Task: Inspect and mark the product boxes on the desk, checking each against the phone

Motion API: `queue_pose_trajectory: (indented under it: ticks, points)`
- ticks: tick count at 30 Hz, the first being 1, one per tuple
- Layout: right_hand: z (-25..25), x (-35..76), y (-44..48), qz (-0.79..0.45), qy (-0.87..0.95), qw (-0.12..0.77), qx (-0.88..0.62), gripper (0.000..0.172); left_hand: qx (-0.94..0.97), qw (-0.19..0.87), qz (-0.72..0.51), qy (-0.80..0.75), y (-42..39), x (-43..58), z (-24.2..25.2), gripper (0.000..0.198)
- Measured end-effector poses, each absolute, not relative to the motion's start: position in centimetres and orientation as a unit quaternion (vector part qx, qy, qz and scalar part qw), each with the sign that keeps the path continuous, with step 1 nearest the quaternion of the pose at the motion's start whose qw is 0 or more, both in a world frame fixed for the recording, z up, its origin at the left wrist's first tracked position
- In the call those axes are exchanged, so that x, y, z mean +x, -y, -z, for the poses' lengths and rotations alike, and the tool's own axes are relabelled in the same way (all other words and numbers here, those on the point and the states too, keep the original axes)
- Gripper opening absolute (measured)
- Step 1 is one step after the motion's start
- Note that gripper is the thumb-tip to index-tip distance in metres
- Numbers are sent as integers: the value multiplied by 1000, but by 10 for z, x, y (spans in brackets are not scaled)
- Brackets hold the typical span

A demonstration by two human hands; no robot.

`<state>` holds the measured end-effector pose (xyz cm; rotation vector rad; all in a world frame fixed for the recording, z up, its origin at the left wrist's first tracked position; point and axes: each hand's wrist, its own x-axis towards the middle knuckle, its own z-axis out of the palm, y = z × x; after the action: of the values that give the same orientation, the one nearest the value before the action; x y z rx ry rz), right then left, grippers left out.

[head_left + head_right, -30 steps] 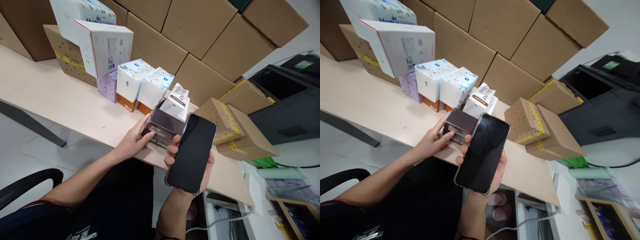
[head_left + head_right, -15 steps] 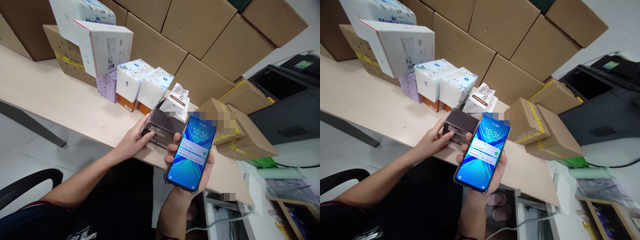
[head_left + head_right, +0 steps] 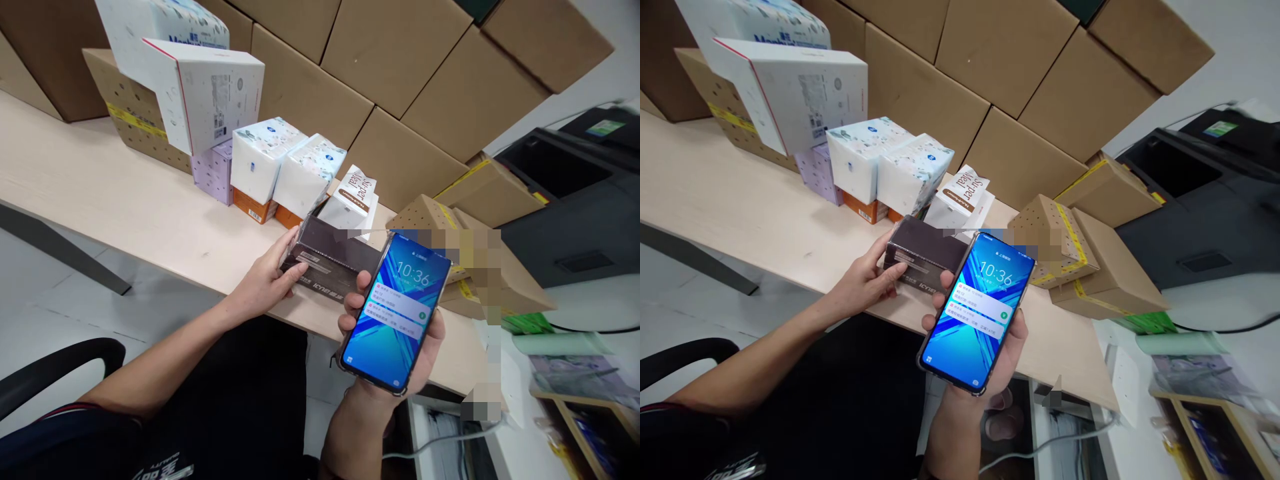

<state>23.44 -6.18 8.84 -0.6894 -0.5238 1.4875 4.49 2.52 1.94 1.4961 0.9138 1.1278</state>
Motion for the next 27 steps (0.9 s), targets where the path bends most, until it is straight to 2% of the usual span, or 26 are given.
queue_pose_trajectory:
  ticks: [4,7,10,13,16,19,22,27]
  points:
    - [-92,250,76,-589,230,672,-386,66,619,506,-460,-386,-26,44,-18,77]
    - [-88,270,89,-463,260,698,-481,69,619,507,-454,-391,-26,44,-19,78]
    - [-76,300,102,-354,278,676,-584,67,621,503,-457,-391,-26,44,-19,77]
    - [-56,339,111,-263,284,597,-703,75,624,499,-459,-388,-26,44,-19,76]
    - [-35,377,115,-163,315,452,-819,103,626,496,-461,-388,-25,44,-18,77]
    - [-20,403,116,-63,394,289,-870,116,626,494,-459,-392,-24,44,-19,77]
    - [-12,416,111,-24,438,191,-878,118,627,492,-457,-395,-24,45,-20,76]
    - [-15,420,100,-50,454,136,-879,113,628,488,-458,-397,-24,45,-21,75]
